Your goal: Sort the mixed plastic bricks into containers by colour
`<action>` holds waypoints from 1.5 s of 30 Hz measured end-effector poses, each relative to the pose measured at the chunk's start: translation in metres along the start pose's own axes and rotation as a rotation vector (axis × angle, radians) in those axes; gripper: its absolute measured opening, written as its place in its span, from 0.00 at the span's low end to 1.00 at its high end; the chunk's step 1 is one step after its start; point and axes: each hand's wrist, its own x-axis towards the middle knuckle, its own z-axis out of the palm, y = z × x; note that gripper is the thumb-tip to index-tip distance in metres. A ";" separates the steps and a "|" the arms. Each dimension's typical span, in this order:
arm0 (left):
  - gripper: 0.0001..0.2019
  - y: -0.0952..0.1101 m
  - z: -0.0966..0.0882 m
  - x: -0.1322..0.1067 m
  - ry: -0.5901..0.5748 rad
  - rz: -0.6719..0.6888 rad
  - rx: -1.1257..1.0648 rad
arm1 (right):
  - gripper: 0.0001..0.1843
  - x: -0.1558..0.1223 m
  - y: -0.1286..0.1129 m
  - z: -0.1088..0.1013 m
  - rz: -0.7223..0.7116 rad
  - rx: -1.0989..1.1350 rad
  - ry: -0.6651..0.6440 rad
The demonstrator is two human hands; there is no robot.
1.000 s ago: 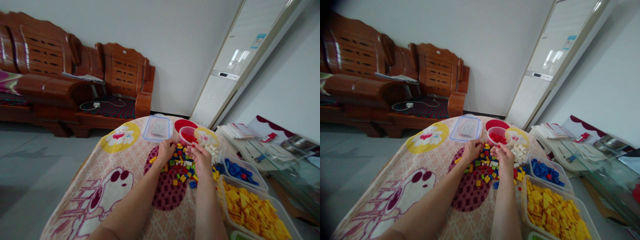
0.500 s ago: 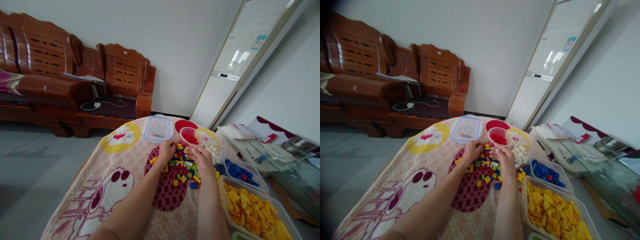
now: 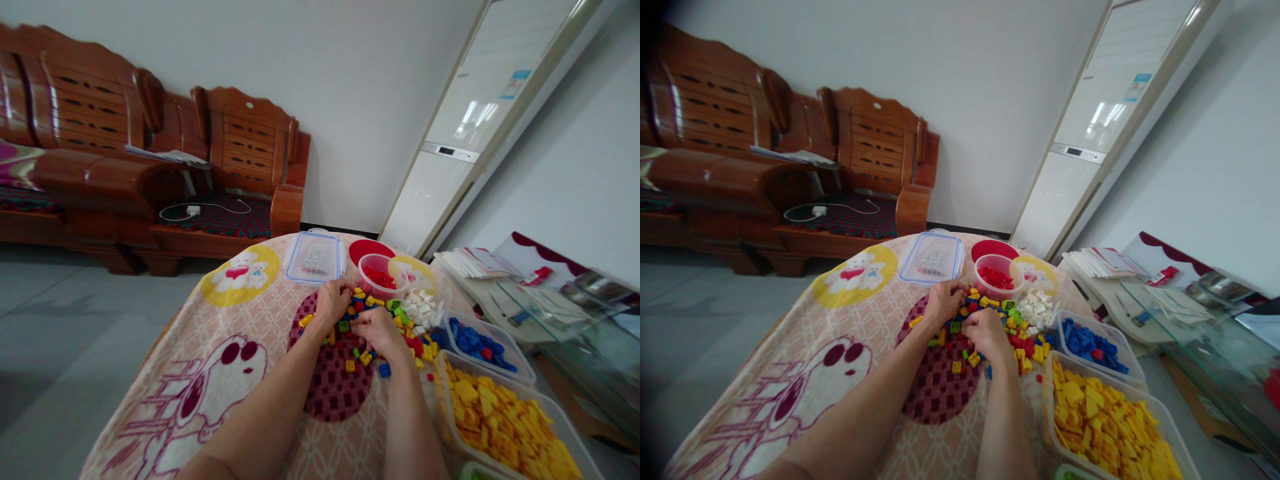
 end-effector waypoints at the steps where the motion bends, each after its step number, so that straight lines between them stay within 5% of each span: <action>1: 0.13 0.000 0.000 0.000 0.000 -0.002 0.001 | 0.07 0.000 -0.001 0.002 -0.027 -0.093 -0.007; 6: 0.13 -0.002 0.001 0.000 -0.004 -0.004 -0.019 | 0.03 0.000 -0.012 0.008 -0.065 -0.465 0.055; 10: 0.13 -0.003 0.003 0.001 -0.011 -0.002 -0.012 | 0.03 0.000 -0.015 0.011 -0.056 -0.504 0.094; 17: 0.13 -0.003 0.003 0.002 -0.012 0.000 0.004 | 0.08 0.006 -0.002 0.009 -0.088 -0.106 0.129; 23: 0.13 -0.002 0.002 0.001 -0.016 0.006 0.008 | 0.13 0.006 0.000 -0.004 -0.032 0.524 0.342; 30: 0.13 -0.002 0.002 0.000 -0.012 0.015 0.019 | 0.21 0.003 0.009 -0.024 -0.130 0.907 0.615; 39: 0.14 -0.002 0.001 -0.001 -0.018 0.007 0.028 | 0.24 0.008 0.017 -0.025 -0.272 0.982 0.609; 45: 0.13 -0.003 0.002 -0.001 -0.014 0.015 0.031 | 0.21 -0.002 0.009 -0.029 -0.152 0.797 0.528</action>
